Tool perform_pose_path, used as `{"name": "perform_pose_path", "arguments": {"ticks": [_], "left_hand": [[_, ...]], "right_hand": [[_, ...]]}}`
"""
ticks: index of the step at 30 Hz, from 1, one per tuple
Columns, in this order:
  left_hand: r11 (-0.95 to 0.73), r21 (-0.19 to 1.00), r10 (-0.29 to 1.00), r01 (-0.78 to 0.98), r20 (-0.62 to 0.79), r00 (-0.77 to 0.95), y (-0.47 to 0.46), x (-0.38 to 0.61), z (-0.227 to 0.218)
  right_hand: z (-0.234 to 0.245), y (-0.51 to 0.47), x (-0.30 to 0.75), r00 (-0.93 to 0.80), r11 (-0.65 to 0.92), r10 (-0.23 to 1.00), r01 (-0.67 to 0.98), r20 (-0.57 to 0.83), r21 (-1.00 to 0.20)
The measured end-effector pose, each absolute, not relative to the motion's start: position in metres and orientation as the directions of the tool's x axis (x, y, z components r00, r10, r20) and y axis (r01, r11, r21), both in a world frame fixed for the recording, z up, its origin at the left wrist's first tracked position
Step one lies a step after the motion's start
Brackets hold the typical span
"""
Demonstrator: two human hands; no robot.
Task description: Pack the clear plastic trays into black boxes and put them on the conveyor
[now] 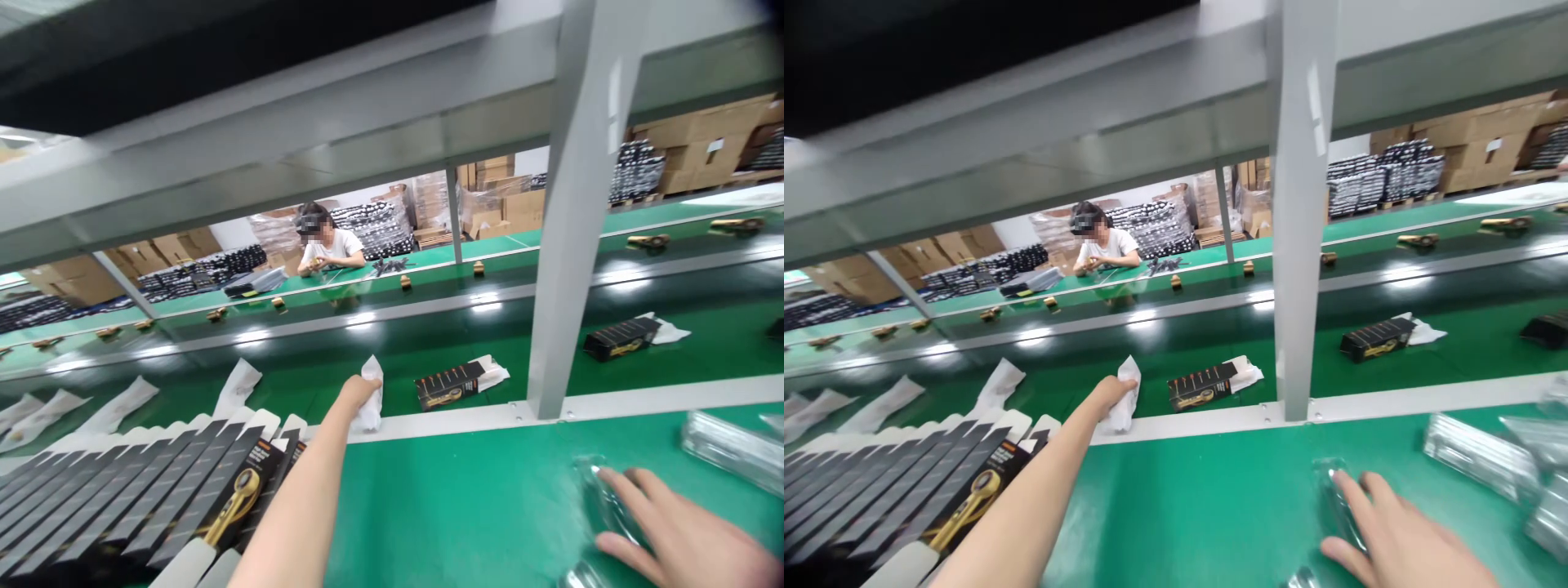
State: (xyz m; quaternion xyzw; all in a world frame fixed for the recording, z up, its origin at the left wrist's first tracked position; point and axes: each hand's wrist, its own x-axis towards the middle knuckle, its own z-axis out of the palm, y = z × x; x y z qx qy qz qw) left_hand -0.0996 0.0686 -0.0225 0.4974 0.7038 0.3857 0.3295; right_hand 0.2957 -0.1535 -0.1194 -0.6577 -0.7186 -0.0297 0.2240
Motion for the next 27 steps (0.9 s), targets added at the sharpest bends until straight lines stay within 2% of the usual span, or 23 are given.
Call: {"name": "perform_pose_path", "arguments": {"ticks": [2,4,6,11,14,17,20,22,24,27], "left_hand": [[0.301,0.903,0.935,0.305,-0.216,-0.282,0.06,-0.087,-0.016],[0.352,0.924,0.918,0.148,-0.31,-0.246,0.051,-0.074,-0.005],[0.343,0.939,0.92,-0.012,-0.339,-0.196,0.038,-0.059,0.005],[0.239,0.913,0.947,-0.33,-0.294,-0.128,-0.025,-0.014,0.013],[0.276,0.868,0.94,-0.414,-0.334,-0.074,-0.084,0.01,0.0],[0.382,0.803,0.915,-0.456,-0.399,0.063,-0.14,0.026,-0.013],[0.482,0.688,0.876,-0.543,-0.361,0.321,-0.178,0.037,-0.018],[0.512,0.632,0.855,-0.581,-0.316,0.41,-0.192,0.043,-0.019],[0.494,0.622,0.868,-0.608,-0.314,0.385,-0.201,0.049,-0.021],[0.417,0.642,0.908,-0.644,-0.324,0.265,-0.209,0.056,-0.025]], "right_hand": [[-0.114,-0.155,0.287,-0.12,0.167,0.953,0.974,0.277,-0.151],[-0.101,-0.158,0.28,-0.152,0.187,0.965,0.971,0.214,-0.152],[-0.08,-0.163,0.275,-0.139,0.182,0.972,0.956,0.19,-0.229],[-0.013,-0.19,0.261,-0.012,0.12,0.975,0.87,0.223,-0.479],[0.011,-0.209,0.25,0.038,0.061,0.987,0.805,0.154,-0.591],[0.013,-0.223,0.237,0.042,0.062,0.988,0.773,0.149,-0.632],[-0.002,-0.229,0.214,0.012,0.179,0.953,0.788,0.304,-0.59],[-0.017,-0.231,0.193,-0.082,0.308,0.904,0.806,0.419,-0.506],[-0.03,-0.234,0.174,-0.157,0.38,0.864,0.827,0.478,-0.414],[-0.04,-0.24,0.159,-0.194,0.382,0.854,0.864,0.483,-0.329]]}}
